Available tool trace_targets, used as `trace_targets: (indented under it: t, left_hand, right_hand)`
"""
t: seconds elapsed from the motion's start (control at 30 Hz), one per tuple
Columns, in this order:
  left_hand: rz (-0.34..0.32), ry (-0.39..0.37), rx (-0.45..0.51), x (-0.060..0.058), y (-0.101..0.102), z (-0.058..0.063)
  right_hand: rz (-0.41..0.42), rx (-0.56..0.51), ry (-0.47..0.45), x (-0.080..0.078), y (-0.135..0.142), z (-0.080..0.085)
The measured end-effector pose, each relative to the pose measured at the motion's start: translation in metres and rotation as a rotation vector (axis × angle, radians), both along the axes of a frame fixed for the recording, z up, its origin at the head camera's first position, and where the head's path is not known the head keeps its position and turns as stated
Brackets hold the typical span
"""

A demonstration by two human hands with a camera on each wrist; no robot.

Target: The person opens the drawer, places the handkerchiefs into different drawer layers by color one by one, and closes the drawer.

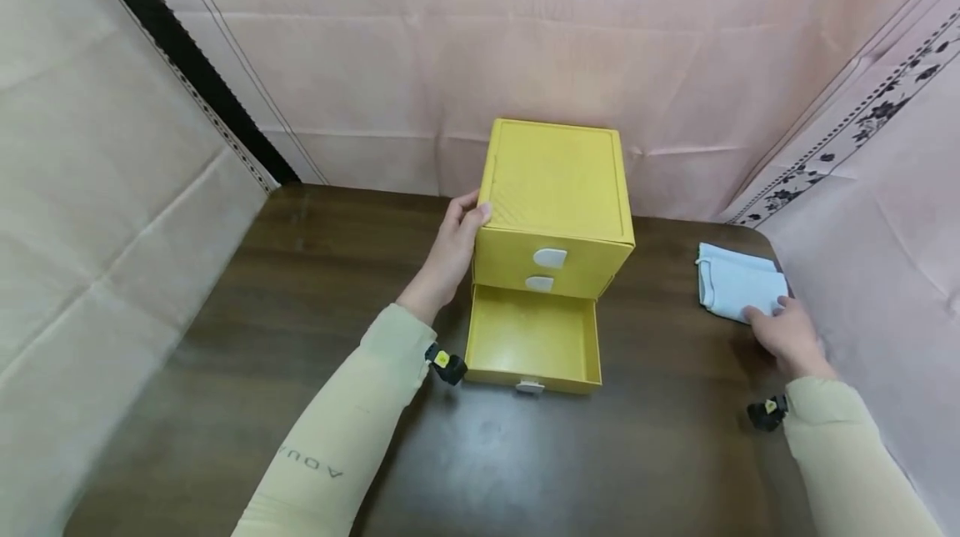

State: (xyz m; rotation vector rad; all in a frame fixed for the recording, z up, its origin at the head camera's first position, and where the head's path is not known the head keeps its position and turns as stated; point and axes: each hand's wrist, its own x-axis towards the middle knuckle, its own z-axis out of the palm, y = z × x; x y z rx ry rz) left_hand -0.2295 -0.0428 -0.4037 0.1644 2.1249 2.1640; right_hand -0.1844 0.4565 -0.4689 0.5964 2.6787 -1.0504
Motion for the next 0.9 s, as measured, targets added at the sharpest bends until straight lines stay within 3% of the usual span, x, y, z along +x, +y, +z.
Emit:
trace_targets:
  t: [0.1, 0.27, 0.43, 0.57, 0.7, 0.77, 0.9]
  left_hand:
    - [-0.004, 0.002, -0.003, 0.0, -0.001, -0.003]
    - [0.008, 0.008, 0.007, -0.003, -0.001, -0.002]
    - [-0.008, -0.022, -0.008, 0.004, 0.0, 0.011]
    - [0.0, -0.042, -0.02, 0.014, 0.001, 0.019]
    - [0.009, -0.039, -0.014, 0.007, 0.003, 0.0]
    - [0.013, -0.028, -0.015, 0.001, 0.003, -0.009]
    - [0.029, -0.002, -0.012, -0.001, 0.003, -0.011]
  right_hand:
    - [0.013, 0.073, -0.051, -0.004, 0.005, -0.001]
    - [0.066, 0.288, -0.097, -0.016, 0.005, 0.003]
    - [0.096, 0.409, -0.137, -0.024, 0.002, 0.003]
    - [0.048, 0.327, -0.143, -0.022, 0.004, 0.0]
    - [-0.018, 0.216, -0.167, -0.019, 0.01, -0.003]
    - [-0.01, 0.208, -0.192, -0.021, 0.014, -0.006]
    - [0.055, 0.225, -0.255, -0.026, 0.017, -0.009]
